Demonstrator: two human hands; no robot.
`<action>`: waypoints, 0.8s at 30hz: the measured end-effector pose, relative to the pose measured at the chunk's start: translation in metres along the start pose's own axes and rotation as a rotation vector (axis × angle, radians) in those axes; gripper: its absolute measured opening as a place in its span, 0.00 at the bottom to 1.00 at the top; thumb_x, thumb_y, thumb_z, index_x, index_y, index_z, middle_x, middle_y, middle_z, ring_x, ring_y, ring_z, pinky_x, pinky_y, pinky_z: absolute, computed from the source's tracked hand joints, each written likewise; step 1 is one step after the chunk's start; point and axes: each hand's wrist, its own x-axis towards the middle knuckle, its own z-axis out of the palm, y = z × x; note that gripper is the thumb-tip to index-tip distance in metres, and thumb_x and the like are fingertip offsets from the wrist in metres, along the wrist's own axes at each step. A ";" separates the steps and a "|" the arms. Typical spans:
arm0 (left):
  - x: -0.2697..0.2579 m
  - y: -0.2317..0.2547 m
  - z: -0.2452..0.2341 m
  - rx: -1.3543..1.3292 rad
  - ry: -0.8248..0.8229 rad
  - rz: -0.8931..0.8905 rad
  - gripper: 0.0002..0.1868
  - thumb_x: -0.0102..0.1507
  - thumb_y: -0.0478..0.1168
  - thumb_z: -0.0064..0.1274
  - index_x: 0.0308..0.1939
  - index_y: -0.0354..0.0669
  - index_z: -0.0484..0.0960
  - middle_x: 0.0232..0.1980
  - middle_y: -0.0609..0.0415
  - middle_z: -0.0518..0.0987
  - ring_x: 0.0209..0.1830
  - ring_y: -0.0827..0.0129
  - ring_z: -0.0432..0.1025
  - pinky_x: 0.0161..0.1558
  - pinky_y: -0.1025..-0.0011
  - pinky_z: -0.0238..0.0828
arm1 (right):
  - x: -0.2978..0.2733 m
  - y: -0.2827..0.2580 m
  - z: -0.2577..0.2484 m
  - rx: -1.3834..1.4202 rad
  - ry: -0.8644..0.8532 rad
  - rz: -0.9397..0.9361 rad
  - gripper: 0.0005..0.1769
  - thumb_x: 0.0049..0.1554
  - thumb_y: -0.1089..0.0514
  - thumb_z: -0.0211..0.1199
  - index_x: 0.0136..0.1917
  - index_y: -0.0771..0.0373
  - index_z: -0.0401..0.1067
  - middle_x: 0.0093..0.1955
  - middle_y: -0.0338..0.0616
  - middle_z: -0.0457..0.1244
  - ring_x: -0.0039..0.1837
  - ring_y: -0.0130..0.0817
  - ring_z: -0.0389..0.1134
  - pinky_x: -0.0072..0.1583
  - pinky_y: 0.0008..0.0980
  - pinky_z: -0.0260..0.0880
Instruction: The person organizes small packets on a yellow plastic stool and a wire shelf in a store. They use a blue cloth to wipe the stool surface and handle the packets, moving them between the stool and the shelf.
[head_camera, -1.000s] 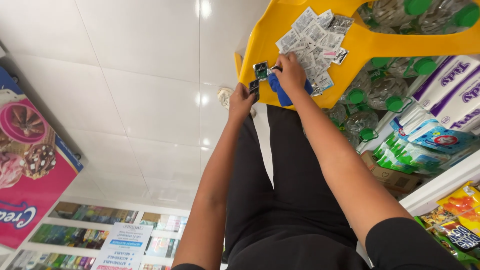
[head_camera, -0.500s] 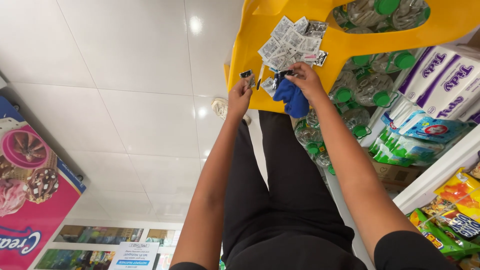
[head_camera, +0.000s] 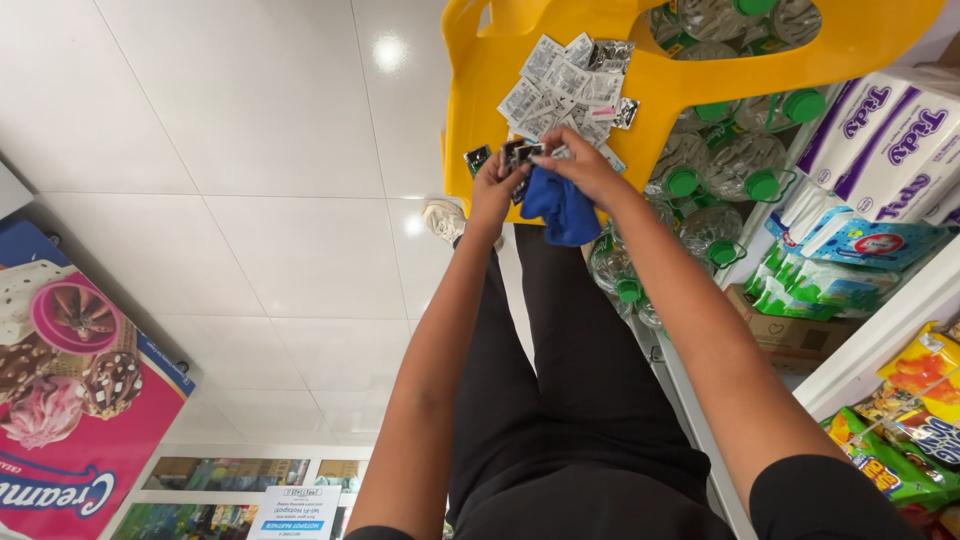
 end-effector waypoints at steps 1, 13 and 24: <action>0.002 0.001 -0.004 0.002 -0.001 0.000 0.17 0.61 0.34 0.62 0.27 0.52 0.67 0.27 0.67 0.75 0.29 0.85 0.69 0.32 0.85 0.61 | 0.000 -0.035 -0.003 0.002 0.002 -0.001 0.18 0.60 0.53 0.71 0.59 0.56 0.70 0.53 0.36 0.62 0.50 0.20 0.66 0.55 0.24 0.70; -0.020 0.035 -0.005 -0.123 -0.127 -0.140 0.28 0.68 0.31 0.47 0.73 0.48 0.67 0.71 0.45 0.71 0.54 0.57 0.80 0.58 0.67 0.74 | 0.089 0.016 -0.098 -1.646 0.445 -0.081 0.24 0.61 0.61 0.65 0.68 0.50 0.65 0.74 0.58 0.49 0.25 0.47 0.54 0.27 0.45 0.59; 0.009 0.006 0.027 -0.300 -0.175 -0.098 0.21 0.74 0.38 0.38 0.72 0.51 0.67 0.65 0.43 0.78 0.65 0.56 0.72 0.57 0.67 0.68 | -0.035 -0.063 -0.020 -1.254 0.744 -0.828 0.07 0.60 0.65 0.67 0.41 0.57 0.73 0.45 0.41 0.66 0.43 0.33 0.69 0.41 0.33 0.61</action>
